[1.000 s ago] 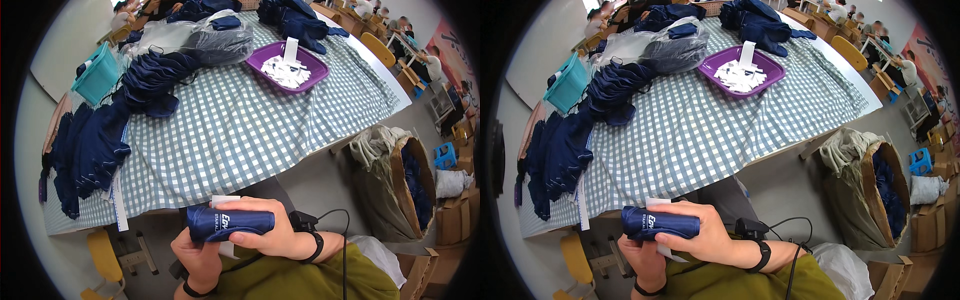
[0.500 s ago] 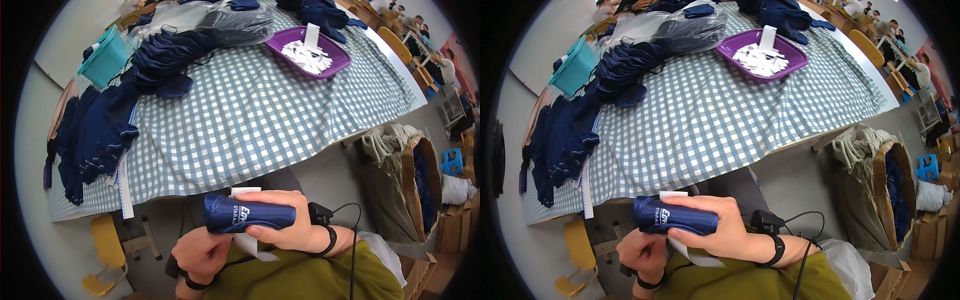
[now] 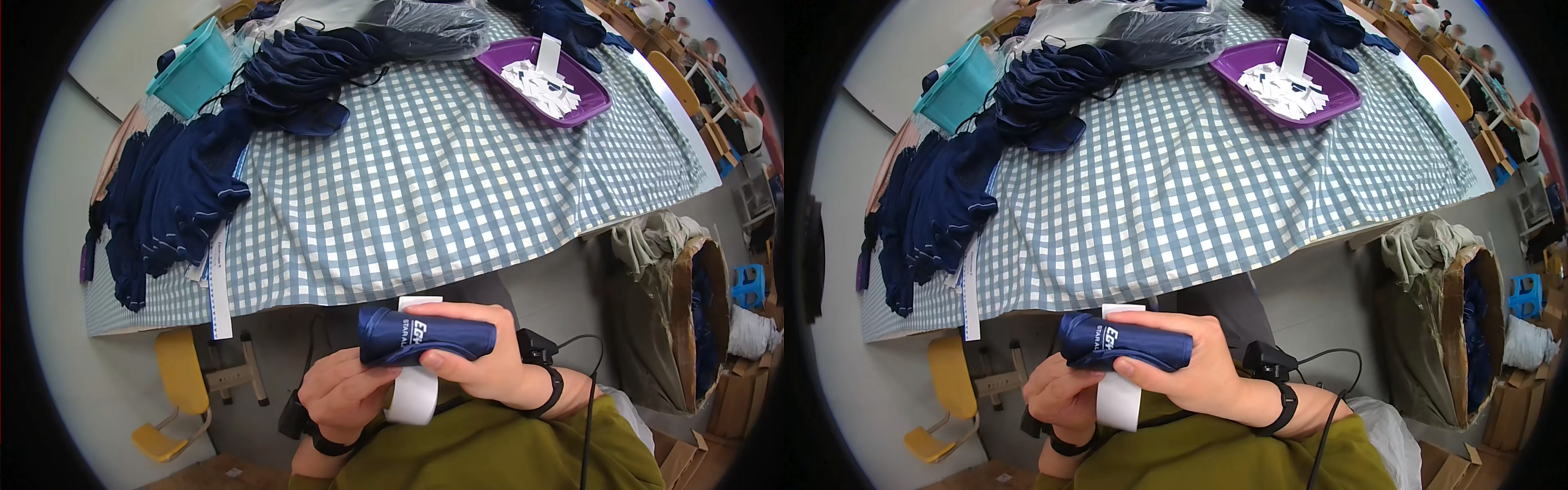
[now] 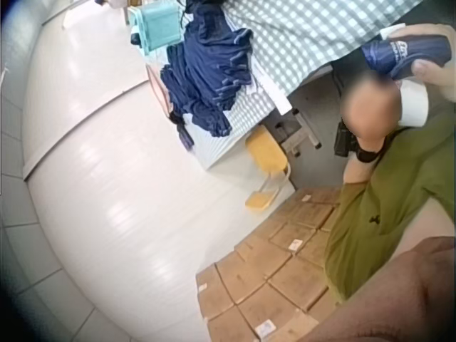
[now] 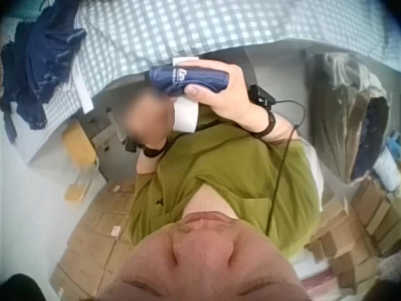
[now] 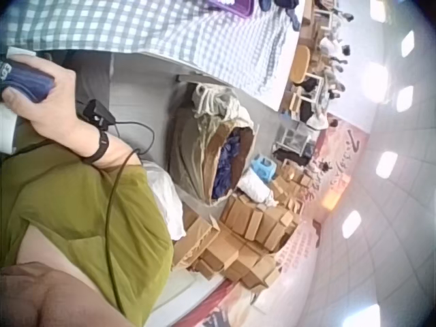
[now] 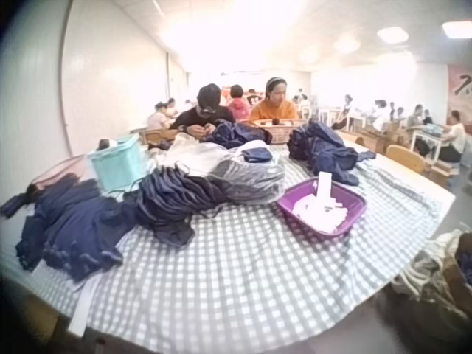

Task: The recorder is seen attaching labels to blue fabric eye masks and rolling them up into a cylindrical shape in a manufacturing setting.

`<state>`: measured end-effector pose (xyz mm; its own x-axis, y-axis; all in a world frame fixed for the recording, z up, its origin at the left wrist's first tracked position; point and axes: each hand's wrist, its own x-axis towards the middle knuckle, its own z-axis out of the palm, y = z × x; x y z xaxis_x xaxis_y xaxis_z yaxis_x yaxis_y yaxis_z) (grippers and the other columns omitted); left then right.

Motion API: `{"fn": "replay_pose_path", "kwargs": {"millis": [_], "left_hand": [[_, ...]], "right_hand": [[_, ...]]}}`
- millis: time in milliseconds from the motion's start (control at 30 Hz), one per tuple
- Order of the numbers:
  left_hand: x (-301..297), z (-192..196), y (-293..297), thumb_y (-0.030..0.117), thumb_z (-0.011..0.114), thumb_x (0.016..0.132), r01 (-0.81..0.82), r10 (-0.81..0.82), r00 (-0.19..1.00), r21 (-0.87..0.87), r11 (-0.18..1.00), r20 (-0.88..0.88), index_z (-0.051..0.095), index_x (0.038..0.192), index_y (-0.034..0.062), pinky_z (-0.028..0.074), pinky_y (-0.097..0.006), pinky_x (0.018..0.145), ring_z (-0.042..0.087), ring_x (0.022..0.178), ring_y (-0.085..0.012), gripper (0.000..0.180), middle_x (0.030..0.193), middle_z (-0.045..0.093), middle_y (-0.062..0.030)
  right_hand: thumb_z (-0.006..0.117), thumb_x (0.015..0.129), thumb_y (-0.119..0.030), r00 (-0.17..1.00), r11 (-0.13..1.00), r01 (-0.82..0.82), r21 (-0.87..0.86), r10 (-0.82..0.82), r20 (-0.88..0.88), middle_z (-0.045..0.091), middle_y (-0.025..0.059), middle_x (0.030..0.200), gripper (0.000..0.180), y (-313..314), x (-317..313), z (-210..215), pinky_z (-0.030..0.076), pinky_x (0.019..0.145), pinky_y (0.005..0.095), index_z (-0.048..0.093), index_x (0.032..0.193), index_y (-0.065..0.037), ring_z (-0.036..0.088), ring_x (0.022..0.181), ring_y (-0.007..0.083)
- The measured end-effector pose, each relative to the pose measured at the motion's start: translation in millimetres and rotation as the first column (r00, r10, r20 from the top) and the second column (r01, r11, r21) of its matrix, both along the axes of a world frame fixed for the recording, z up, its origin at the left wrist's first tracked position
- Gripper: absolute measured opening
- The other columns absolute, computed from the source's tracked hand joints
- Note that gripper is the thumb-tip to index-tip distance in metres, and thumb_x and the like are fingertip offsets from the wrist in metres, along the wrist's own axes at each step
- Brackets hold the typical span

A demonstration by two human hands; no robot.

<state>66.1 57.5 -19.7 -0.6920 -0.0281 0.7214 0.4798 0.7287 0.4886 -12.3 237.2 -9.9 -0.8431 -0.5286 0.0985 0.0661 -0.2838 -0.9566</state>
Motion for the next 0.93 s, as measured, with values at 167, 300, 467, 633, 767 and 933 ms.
{"fn": "replay_pose_path", "kwargs": {"millis": [167, 300, 467, 633, 767, 933], "left_hand": [[2, -3, 2, 0.009, 0.088, 0.068, -0.145, 0.147, 0.979, 0.027, 0.989, -0.144, 0.067, 0.080, 0.0101, 0.050, -0.029, 0.062, 0.066, 0.075, -0.0226, 0.025, 0.091, 0.067, -0.0032], [-11, -6, 5, 0.009, 0.085, 0.075, -0.077, 0.113, 0.971, 0.172, 0.982, -0.212, 0.069, 0.094, 0.0108, 0.057, -0.037, 0.078, 0.068, 0.095, -0.0284, 0.025, 0.116, 0.062, -0.0071], [-13, 8, 3, 0.011, 0.085, 0.075, 0.118, -0.114, 0.993, 0.140, 0.983, -0.039, 0.072, 0.095, 0.0084, 0.059, -0.045, 0.093, 0.070, 0.098, -0.0319, 0.024, 0.103, 0.070, -0.0074], [-7, 9, 11, 0.008, 0.086, 0.073, 0.021, -0.026, 0.999, 0.167, 0.986, 0.024, 0.074, 0.093, 0.0053, 0.061, -0.042, 0.083, 0.071, 0.094, -0.0339, 0.023, 0.098, 0.072, -0.0070], [-4, 5, 9, 0.010, 0.088, 0.070, 0.051, -0.070, 0.995, 0.253, 0.966, 0.065, 0.075, 0.092, 0.0028, 0.061, -0.040, 0.082, 0.070, 0.097, -0.0335, 0.027, 0.098, 0.072, -0.0077], [4, 8, 10, 0.012, 0.092, 0.068, -0.002, -0.093, 0.979, 0.464, 0.886, 0.183, 0.074, 0.089, 0.0039, 0.060, -0.045, 0.084, 0.070, 0.100, -0.0344, 0.029, 0.097, 0.072, -0.0075]], "right_hand": [[0.075, 0.082, -0.013, 0.997, 0.994, -0.067, 0.087, 0.063, 0.054, 0.073, 0.0148, 0.106, 0.041, -3, 5, 0, 0.055, 0.084, 0.0271, 0.068, 0.119, 0.004, 0.069, 0.095, 0.0148], [0.075, 0.081, -0.011, 0.997, 0.993, -0.074, 0.097, 0.073, 0.007, 0.074, 0.0140, 0.104, 0.042, -4, 7, 0, 0.056, 0.081, 0.0263, 0.068, 0.120, 0.003, 0.071, 0.091, 0.0147], [0.076, 0.080, -0.008, 0.997, 0.993, -0.071, 0.095, 0.072, -0.013, 0.074, 0.0134, 0.104, 0.042, -5, 12, -7, 0.057, 0.081, 0.0266, 0.068, 0.121, 0.001, 0.072, 0.091, 0.0153], [0.082, 0.082, -0.027, 0.992, 0.990, -0.114, 0.083, 0.118, -0.046, 0.073, 0.0136, 0.113, 0.055, -4, 11, -22, 0.055, 0.089, 0.0298, 0.065, 0.126, 0.001, 0.070, 0.101, 0.0170], [0.091, 0.070, -0.035, 0.988, 0.988, -0.152, 0.029, 0.152, -0.012, 0.073, 0.0150, 0.111, 0.070, -3, 10, -26, 0.056, 0.085, 0.0300, 0.066, 0.126, -0.001, 0.072, 0.098, 0.0187], [0.092, 0.069, -0.029, 0.934, 0.978, 0.001, 0.209, 0.074, -0.350, 0.074, 0.0134, 0.107, 0.062, -1, 10, -25, 0.058, 0.080, 0.0311, 0.069, 0.124, -0.009, 0.074, 0.091, 0.0233]]}}
